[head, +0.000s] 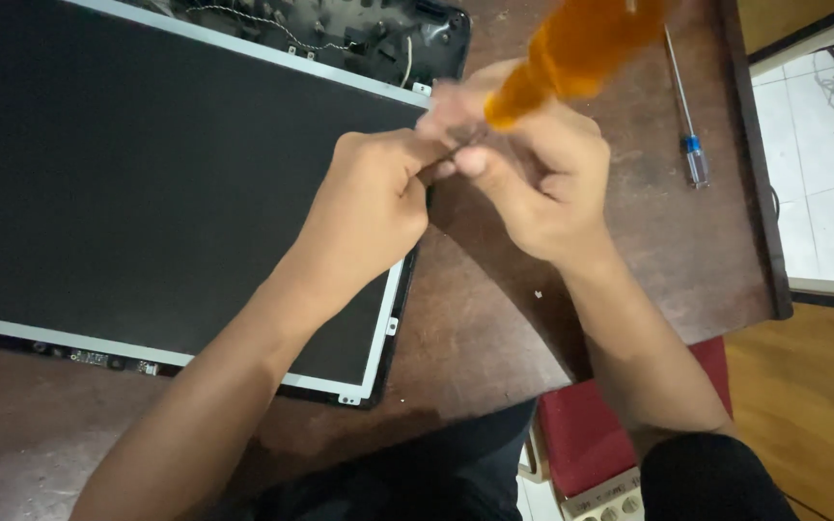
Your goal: Disassembling a computer monitor by removing screws from the internal frame using a screwdriver
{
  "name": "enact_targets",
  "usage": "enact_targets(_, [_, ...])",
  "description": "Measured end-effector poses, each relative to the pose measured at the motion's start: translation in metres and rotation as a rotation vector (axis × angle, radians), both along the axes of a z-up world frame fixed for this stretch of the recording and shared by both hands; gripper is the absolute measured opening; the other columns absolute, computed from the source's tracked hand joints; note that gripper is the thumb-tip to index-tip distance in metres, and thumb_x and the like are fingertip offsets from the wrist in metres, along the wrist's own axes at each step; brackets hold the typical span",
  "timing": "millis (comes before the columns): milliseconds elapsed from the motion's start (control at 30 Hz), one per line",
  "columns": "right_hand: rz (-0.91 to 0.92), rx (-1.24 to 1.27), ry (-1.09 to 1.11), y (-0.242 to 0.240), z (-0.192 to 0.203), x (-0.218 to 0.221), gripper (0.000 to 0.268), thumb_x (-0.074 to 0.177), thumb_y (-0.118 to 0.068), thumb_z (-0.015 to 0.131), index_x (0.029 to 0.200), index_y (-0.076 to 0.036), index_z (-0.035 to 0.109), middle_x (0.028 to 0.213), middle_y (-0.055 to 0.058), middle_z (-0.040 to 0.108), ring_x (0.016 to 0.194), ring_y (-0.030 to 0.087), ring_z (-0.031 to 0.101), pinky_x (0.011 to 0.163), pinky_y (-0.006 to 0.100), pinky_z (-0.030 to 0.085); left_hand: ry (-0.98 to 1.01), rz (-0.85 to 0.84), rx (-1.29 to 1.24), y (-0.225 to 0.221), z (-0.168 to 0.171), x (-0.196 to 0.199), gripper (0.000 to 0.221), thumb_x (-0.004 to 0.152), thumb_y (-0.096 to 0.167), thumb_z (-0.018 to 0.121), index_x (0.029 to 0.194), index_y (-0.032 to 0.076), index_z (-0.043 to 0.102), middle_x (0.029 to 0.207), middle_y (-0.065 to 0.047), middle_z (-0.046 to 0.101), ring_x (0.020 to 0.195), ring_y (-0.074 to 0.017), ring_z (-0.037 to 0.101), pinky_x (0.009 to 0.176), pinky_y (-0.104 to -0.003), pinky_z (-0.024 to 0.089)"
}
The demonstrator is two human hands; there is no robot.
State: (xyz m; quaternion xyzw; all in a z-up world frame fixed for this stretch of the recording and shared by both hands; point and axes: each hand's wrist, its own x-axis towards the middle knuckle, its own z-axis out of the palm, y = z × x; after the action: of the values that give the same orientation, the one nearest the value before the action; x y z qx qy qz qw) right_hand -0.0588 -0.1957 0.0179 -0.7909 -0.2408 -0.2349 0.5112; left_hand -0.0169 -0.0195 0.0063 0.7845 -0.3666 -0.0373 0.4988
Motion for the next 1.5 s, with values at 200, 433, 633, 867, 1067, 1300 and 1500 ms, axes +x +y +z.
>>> enact_targets(200, [-0.042, 0.147, 0.011, -0.003, -0.004, 0.001, 0.013, 0.095, 0.002, 0.083, 0.101, 0.003, 0.072, 0.097, 0.012, 0.069, 0.092, 0.021, 0.063, 0.086, 0.03, 0.052, -0.057, -0.027, -0.151, 0.001, 0.005, -0.005, 0.037, 0.087, -0.022, 0.051, 0.113, -0.004, 0.07, 0.108, -0.017, 0.065, 0.095, -0.0284, 0.066, 0.079, -0.032, 0.056])
enact_targets(433, [0.083, -0.001, -0.019, -0.015, -0.008, 0.0, 0.015, 0.103, -0.01, 0.071, 0.114, 0.0, 0.069, 0.106, 0.012, 0.075, 0.099, 0.025, 0.069, 0.093, 0.037, 0.055, -0.119, -0.019, -0.062, 0.001, 0.001, -0.003, 0.037, 0.081, -0.022, 0.048, 0.098, 0.0, 0.072, 0.089, -0.01, 0.072, 0.076, -0.0255, 0.069, 0.062, -0.034, 0.049])
enact_targets(633, [0.0, 0.15, 0.037, -0.013, -0.013, -0.002, 0.017, 0.094, -0.004, 0.083, 0.101, -0.004, 0.069, 0.092, 0.008, 0.069, 0.084, 0.018, 0.059, 0.08, 0.03, 0.048, -0.062, -0.057, -0.108, 0.001, 0.003, -0.003, 0.011, 0.097, -0.005, 0.061, 0.099, 0.002, 0.071, 0.085, -0.008, 0.072, 0.073, -0.0221, 0.067, 0.064, -0.033, 0.048])
enact_targets(867, [0.019, 0.146, 0.044, -0.005, -0.004, -0.008, 0.034, 0.091, -0.003, 0.087, 0.088, -0.011, 0.054, 0.081, 0.001, 0.055, 0.076, 0.015, 0.053, 0.075, 0.027, 0.045, -0.023, -0.057, 0.025, 0.001, 0.003, -0.008, 0.025, 0.087, -0.018, 0.046, 0.078, 0.002, 0.057, 0.065, -0.005, 0.051, 0.057, -0.0181, 0.045, 0.053, -0.033, 0.033])
enact_targets(1067, [0.265, 0.157, 0.206, -0.034, 0.005, 0.004, 0.019, 0.108, 0.002, 0.056, 0.106, -0.001, 0.038, 0.088, 0.021, 0.057, 0.07, 0.027, 0.069, 0.057, 0.027, 0.056, -0.097, -0.006, 0.164, -0.001, 0.014, -0.009, 0.034, 0.095, 0.016, 0.074, 0.126, 0.001, 0.067, 0.116, -0.018, 0.07, 0.102, -0.0379, 0.068, 0.084, -0.046, 0.052])
enact_targets(1300, [-0.015, 0.59, 0.146, -0.077, -0.052, 0.037, 0.02, 0.116, -0.023, 0.054, 0.12, -0.008, 0.041, 0.091, 0.022, 0.052, 0.06, 0.034, 0.058, 0.05, 0.037, 0.045, -0.5, -0.145, 0.306, -0.042, -0.019, -0.042, 0.015, 0.081, -0.003, 0.063, 0.073, 0.01, 0.064, 0.073, -0.01, 0.059, 0.075, -0.0317, 0.053, 0.07, -0.043, 0.045])
enact_targets(1500, [0.018, 0.426, 0.242, -0.069, -0.049, 0.044, 0.047, 0.111, -0.042, 0.047, 0.098, 0.003, 0.053, 0.078, 0.013, 0.056, 0.069, 0.022, 0.063, 0.062, 0.029, 0.051, -0.308, -0.314, 0.506, -0.086, -0.059, -0.042, 0.023, 0.072, -0.02, 0.06, 0.074, 0.003, 0.065, 0.08, -0.013, 0.061, 0.083, -0.0351, 0.06, 0.067, -0.048, 0.052])
